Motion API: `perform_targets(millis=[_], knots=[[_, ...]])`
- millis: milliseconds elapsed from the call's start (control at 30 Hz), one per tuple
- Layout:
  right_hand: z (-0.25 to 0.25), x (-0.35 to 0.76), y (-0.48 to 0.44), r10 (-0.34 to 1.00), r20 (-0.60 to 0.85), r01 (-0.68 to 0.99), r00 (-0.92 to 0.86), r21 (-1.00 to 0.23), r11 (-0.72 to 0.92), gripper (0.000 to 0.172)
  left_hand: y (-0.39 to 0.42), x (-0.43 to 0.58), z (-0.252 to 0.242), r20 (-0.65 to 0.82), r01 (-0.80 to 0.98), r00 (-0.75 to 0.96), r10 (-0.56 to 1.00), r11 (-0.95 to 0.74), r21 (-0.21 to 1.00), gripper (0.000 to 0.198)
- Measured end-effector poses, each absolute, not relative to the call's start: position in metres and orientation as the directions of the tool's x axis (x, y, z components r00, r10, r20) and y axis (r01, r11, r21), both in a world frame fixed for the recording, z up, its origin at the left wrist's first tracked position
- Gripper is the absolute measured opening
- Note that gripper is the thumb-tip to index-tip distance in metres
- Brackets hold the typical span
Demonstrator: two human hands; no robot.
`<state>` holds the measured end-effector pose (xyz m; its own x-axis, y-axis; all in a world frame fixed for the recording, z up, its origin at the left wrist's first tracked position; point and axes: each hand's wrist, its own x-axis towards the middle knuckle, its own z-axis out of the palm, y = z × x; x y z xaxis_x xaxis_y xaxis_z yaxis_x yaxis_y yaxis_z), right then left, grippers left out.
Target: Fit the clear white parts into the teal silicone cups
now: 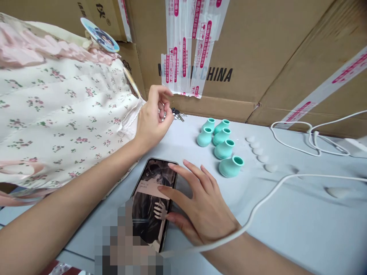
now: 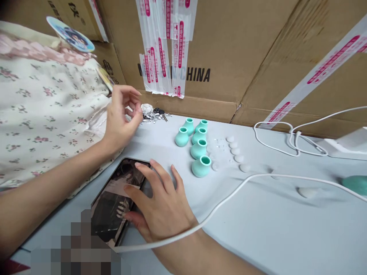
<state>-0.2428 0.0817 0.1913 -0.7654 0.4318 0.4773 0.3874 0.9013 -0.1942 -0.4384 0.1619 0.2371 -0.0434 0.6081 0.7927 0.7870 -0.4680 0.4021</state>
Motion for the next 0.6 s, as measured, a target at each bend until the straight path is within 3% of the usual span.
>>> perform_targets(millis=[600], knots=[[0.1936,-0.2457,0.0785,0.469,0.408,0.393,-0.783,-0.261,0.882,0.044,0.1620,-0.4447,0.2318,0.767,0.831,-0.035,0.641,-0.407,0.378,0.035]])
